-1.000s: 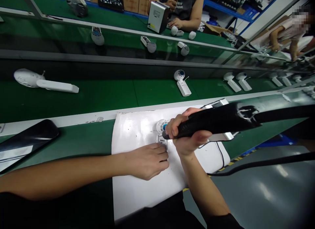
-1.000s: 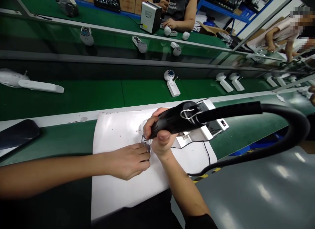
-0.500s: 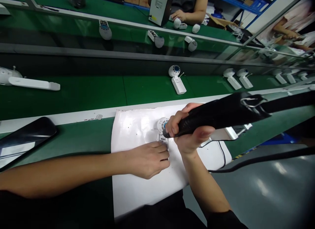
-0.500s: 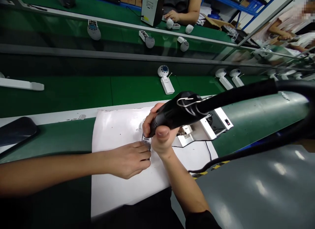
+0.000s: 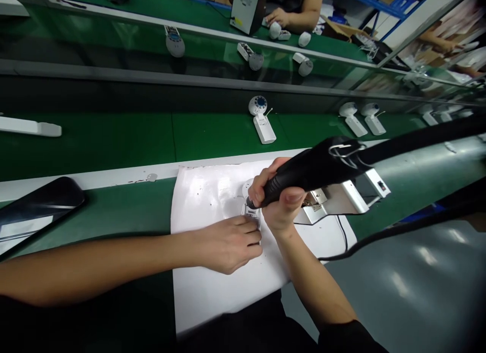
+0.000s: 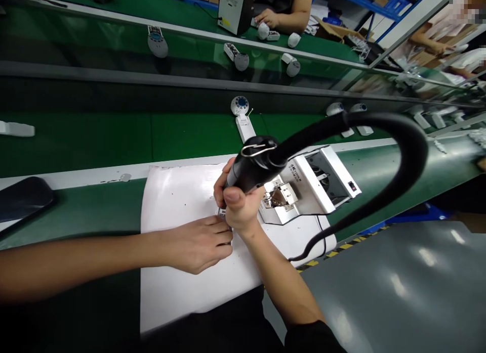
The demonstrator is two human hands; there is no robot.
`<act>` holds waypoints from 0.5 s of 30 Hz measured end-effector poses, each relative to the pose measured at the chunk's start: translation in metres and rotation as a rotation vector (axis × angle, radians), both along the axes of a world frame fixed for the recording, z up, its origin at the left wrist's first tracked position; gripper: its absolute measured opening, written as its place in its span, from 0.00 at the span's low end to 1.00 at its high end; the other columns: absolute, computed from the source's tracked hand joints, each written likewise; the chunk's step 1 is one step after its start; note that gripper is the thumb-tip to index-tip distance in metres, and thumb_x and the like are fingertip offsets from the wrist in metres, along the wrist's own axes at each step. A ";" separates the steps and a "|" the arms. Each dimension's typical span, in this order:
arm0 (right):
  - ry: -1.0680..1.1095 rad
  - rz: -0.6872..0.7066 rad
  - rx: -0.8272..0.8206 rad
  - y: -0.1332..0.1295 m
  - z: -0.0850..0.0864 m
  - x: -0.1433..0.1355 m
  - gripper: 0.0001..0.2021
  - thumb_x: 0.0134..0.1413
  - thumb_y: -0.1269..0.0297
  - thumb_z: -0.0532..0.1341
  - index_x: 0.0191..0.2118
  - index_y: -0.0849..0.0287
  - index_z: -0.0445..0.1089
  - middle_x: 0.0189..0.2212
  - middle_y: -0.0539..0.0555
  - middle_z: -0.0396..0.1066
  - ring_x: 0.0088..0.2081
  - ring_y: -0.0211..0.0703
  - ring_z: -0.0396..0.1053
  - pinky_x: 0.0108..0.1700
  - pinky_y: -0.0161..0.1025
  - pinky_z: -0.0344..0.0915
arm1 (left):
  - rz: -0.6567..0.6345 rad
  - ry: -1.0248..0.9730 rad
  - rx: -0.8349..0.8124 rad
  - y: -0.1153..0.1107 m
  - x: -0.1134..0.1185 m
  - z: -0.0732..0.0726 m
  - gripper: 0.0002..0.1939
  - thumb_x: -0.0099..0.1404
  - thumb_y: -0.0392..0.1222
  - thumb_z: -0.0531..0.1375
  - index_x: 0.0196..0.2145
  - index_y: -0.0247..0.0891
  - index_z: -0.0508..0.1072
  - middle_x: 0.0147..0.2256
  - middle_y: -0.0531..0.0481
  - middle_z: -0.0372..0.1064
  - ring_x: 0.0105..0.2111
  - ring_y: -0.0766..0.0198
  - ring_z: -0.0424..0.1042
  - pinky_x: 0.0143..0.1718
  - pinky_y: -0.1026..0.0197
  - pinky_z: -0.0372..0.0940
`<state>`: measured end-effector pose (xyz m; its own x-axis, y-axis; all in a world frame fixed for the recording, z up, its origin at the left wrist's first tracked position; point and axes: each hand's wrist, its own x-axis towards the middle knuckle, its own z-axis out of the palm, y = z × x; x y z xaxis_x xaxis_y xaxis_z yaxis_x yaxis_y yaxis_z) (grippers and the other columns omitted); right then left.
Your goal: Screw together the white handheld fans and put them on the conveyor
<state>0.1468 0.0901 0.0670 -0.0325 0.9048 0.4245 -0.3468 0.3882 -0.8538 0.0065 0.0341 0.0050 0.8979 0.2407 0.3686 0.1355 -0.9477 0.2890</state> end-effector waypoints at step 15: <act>-0.070 -0.487 0.244 -0.009 0.045 0.039 0.29 0.56 0.28 0.68 0.46 0.48 0.70 0.16 0.40 0.63 0.12 0.37 0.53 0.14 0.37 0.53 | -0.018 0.018 -0.007 -0.002 -0.003 0.000 0.06 0.76 0.38 0.62 0.38 0.39 0.71 0.38 0.47 0.72 0.41 0.54 0.69 0.49 0.51 0.60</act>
